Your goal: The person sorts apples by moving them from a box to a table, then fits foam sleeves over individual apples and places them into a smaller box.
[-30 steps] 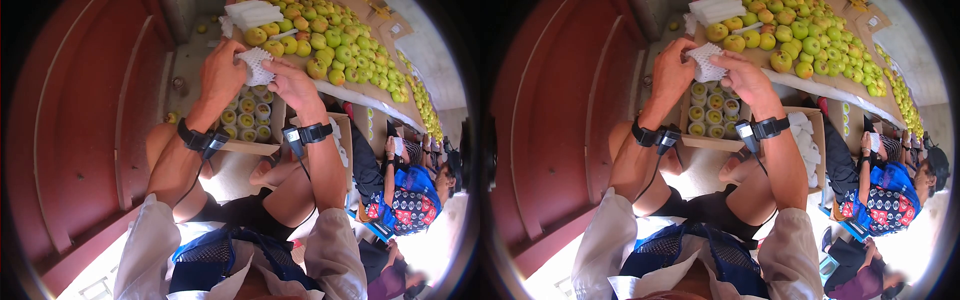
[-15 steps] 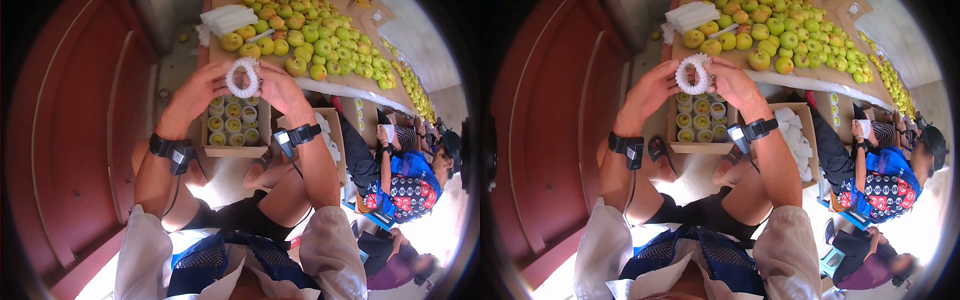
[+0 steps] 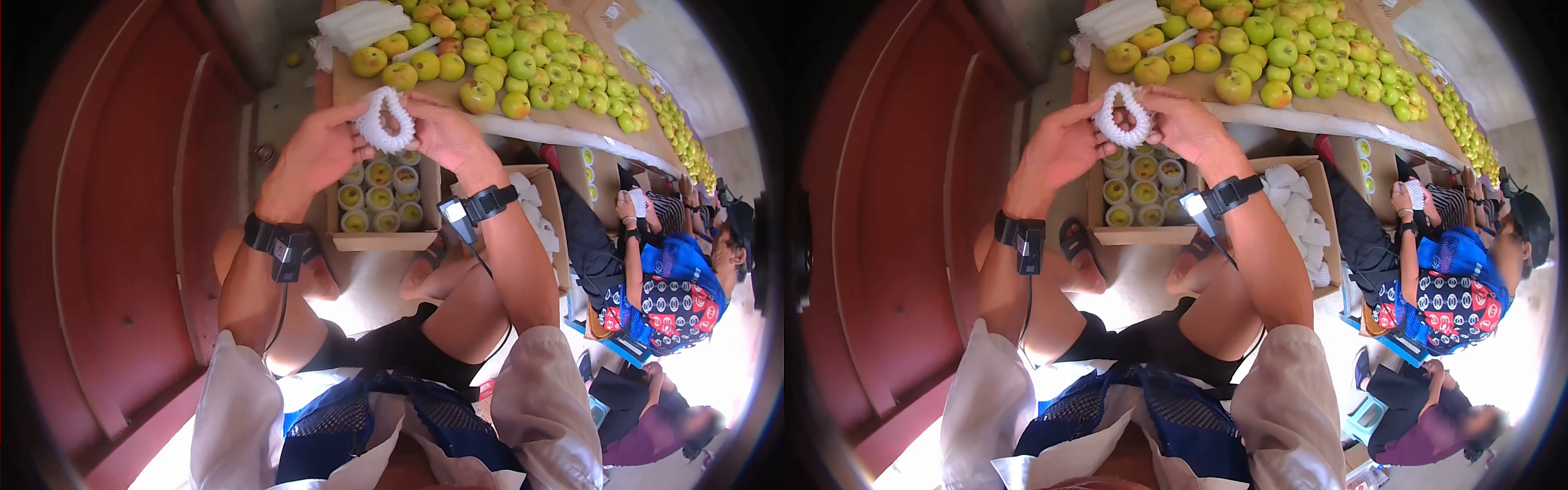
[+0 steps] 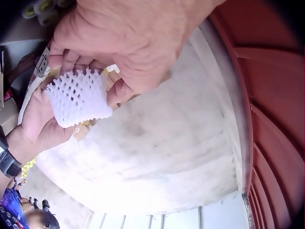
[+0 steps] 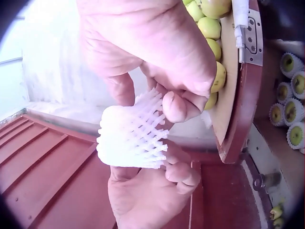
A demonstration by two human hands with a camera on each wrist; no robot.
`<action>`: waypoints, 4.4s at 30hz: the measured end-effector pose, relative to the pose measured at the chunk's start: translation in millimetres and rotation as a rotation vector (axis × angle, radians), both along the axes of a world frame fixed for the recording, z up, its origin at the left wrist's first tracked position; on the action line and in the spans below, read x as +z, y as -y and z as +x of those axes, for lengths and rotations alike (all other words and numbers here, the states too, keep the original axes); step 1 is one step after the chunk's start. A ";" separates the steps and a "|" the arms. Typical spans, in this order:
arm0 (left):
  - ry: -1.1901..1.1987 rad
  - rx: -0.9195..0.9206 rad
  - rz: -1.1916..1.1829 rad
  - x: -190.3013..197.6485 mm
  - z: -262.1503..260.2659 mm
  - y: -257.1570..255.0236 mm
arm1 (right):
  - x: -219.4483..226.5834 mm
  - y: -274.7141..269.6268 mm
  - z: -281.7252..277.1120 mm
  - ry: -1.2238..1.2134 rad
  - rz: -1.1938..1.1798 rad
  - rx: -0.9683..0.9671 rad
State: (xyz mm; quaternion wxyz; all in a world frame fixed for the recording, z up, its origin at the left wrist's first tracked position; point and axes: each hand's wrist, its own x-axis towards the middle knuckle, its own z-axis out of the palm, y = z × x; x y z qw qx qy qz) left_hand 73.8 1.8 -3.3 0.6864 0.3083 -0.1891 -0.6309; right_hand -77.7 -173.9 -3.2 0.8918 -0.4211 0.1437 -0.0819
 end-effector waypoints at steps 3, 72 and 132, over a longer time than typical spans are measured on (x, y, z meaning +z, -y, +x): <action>0.004 0.180 0.040 2.6 6.6 -2.1 | -2.2 7.9 2.3 -0.133 -0.252 0.005; 0.155 -0.128 -0.026 -32.4 39.6 43.1 | -24.6 41.7 9.5 0.089 -0.022 0.142; 0.220 0.410 0.107 -46.6 7.4 85.7 | -46.6 41.4 57.0 -0.082 -1.003 -0.850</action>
